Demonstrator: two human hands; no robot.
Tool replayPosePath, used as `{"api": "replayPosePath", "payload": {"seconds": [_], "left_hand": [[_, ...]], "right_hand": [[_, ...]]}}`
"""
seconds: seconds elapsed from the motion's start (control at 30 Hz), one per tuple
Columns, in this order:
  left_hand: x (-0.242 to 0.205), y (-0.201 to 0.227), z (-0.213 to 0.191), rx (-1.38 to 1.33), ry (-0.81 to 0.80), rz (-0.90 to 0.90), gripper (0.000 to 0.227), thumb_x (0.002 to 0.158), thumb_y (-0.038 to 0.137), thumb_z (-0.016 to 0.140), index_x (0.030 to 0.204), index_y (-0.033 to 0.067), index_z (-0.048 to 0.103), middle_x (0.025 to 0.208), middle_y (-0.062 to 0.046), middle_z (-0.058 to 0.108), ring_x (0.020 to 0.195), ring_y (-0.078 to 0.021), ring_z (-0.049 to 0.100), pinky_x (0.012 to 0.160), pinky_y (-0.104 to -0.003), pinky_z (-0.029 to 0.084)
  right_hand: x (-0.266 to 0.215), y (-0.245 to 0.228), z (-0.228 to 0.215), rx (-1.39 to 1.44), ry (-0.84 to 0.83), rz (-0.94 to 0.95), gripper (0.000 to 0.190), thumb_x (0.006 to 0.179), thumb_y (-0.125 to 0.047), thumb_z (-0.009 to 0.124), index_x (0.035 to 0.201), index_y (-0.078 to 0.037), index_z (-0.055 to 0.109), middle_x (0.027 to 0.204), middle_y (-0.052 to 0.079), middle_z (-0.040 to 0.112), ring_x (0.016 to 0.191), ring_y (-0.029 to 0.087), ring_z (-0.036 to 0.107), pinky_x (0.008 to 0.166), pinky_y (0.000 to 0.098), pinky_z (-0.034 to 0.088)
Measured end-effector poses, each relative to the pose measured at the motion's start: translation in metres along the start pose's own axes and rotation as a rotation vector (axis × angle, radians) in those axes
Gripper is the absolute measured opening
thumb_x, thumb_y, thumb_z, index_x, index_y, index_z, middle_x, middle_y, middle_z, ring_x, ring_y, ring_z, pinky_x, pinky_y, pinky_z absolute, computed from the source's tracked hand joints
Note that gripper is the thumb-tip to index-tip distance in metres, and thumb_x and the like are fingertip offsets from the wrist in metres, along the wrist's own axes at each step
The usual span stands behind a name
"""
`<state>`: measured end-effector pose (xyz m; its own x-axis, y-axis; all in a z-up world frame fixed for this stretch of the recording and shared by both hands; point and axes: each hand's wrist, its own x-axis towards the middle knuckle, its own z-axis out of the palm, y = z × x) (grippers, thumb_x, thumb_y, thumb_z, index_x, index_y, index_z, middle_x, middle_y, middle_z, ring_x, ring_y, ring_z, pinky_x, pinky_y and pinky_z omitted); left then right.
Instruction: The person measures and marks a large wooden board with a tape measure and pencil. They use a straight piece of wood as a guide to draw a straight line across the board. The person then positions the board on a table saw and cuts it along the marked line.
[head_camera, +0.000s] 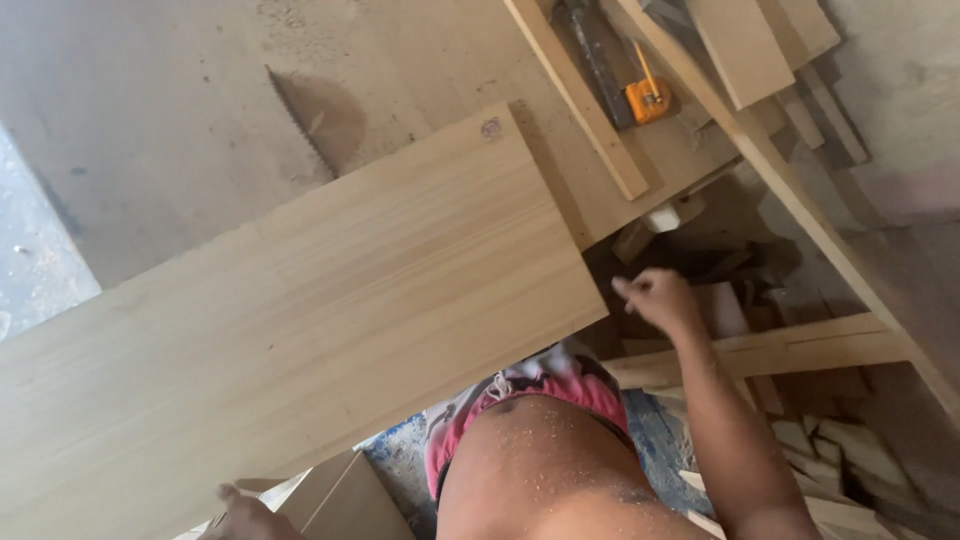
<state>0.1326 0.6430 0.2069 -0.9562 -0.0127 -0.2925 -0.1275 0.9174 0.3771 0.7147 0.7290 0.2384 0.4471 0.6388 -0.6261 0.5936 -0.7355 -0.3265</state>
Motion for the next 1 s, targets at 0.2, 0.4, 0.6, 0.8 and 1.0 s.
{"api": "replayPosePath", "payload": {"seconds": [0.2, 0.4, 0.6, 0.8, 1.0], "left_hand": [[-0.143, 0.025, 0.035, -0.105, 0.267, 0.500, 0.056, 0.100, 0.013, 0.065, 0.145, -0.0147, 0.043, 0.136, -0.046, 0.048, 0.125, -0.0597, 0.049, 0.105, -0.058, 0.042], [-0.228, -0.036, 0.164, -0.439, 0.130, 0.905, 0.042, 0.095, -0.001, 0.068, 0.136, -0.0076, 0.058, 0.140, -0.026, 0.051, 0.124, -0.0397, 0.056, 0.092, -0.047, 0.057], [-0.353, -0.029, 0.184, -0.344, -0.416, 0.733, 0.029, 0.097, 0.019, 0.066, 0.126, 0.0169, 0.068, 0.099, -0.005, 0.070, 0.086, -0.0152, 0.070, 0.066, -0.029, 0.055], [-0.412, -0.003, 0.237, -0.362, -0.837, 0.984, 0.033, 0.093, 0.021, 0.074, 0.124, 0.0132, 0.066, 0.108, -0.006, 0.071, 0.085, -0.0137, 0.071, 0.075, -0.027, 0.056], [-0.477, 0.066, 0.266, 0.058, -0.865, 1.379, 0.060, 0.081, 0.050, 0.078, 0.130, 0.0185, 0.062, 0.124, -0.007, 0.067, 0.112, -0.0328, 0.065, 0.093, -0.045, 0.050]], "right_hand": [[0.188, 0.003, -0.043, -0.030, 0.726, -0.640, 0.034, 0.097, -0.040, 0.075, 0.105, -0.007, 0.076, 0.088, 0.007, 0.078, 0.076, 0.031, 0.074, 0.061, 0.0462, 0.054], [0.275, -0.144, -0.112, -0.666, 0.318, -0.606, 0.055, 0.104, -0.039, 0.064, 0.144, -0.005, 0.048, 0.099, 0.023, 0.078, 0.131, 0.051, 0.053, 0.103, 0.0605, 0.041], [0.285, -0.179, -0.149, -0.446, -0.011, -0.605, 0.070, 0.095, -0.005, 0.051, 0.159, -0.014, 0.026, 0.078, 0.014, 0.064, 0.059, 0.030, 0.060, 0.049, 0.0392, 0.048], [0.277, -0.192, -0.208, 0.200, -0.375, -0.431, 0.012, 0.104, -0.005, 0.056, 0.109, -0.010, 0.065, 0.103, 0.008, 0.062, 0.078, 0.014, 0.056, 0.062, 0.0222, 0.052], [0.312, -0.184, -0.239, 0.887, -0.635, -0.702, 0.018, 0.093, -0.007, 0.051, 0.109, -0.005, 0.059, 0.076, 0.011, 0.061, 0.063, 0.017, 0.065, 0.056, 0.0332, 0.064]]}}
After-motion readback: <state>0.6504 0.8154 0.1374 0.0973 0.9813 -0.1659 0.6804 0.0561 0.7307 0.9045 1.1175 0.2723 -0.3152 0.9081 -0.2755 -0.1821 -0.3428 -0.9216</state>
